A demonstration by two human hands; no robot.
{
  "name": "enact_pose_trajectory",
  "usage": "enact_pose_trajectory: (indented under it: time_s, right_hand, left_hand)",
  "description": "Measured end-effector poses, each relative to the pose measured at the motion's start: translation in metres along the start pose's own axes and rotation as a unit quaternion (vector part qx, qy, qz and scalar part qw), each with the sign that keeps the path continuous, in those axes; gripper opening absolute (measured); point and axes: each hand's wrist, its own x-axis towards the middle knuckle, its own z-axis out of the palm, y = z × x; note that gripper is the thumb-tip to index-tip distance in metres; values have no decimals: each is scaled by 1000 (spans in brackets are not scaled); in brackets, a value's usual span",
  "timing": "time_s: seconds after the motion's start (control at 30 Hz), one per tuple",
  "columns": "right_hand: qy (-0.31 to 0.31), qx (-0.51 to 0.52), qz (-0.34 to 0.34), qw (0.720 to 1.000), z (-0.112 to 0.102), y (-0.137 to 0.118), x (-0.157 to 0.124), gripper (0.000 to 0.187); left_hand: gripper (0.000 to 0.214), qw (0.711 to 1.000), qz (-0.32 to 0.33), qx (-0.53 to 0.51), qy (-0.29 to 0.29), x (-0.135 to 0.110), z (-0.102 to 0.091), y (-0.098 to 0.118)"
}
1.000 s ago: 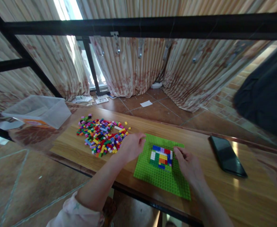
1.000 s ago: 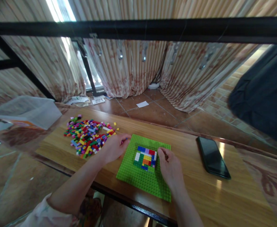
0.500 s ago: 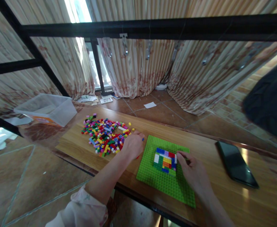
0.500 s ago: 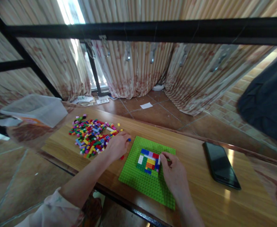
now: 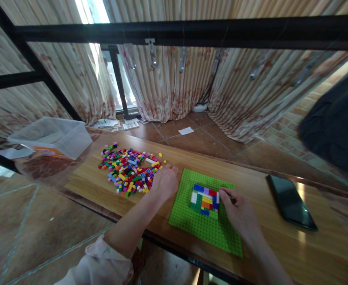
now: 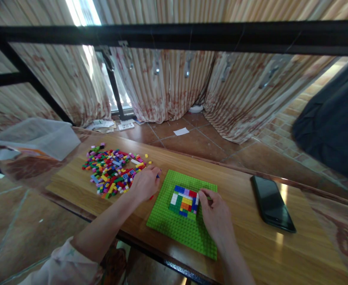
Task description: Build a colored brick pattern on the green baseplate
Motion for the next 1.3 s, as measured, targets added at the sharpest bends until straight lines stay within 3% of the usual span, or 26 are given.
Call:
enact_pose_trajectory:
  time_s: [0.17,0.33,0.47,0.73,1.17,1.3]
  right_hand:
    - [0,17,11,1000,1,0,1,53]
    - [34,56,9,998,-2,-3,-1,49]
    - [67,102,-23,992,-6,-10,-6,40]
    - [-31,201,-114,972,-6,-16,-18,26]
    - [-41,139,-188,971,-3,-25,-22,17]
    - [-43,129,-192,972,-3,-25,-23,17]
  left_hand:
    - [21,991,23,-117,54,-1,-9,4]
    - [17,952,82,-295,22,-10,-16,17]
    - [16,923,97,-371,-15,-20,-16,34]
    - [17,869,40,-485,-87,-24,-1,53]
    - [17,835,52,-530,-136,-21,11,55]
    - [20,841,39,-524,-130,-21,12,56]
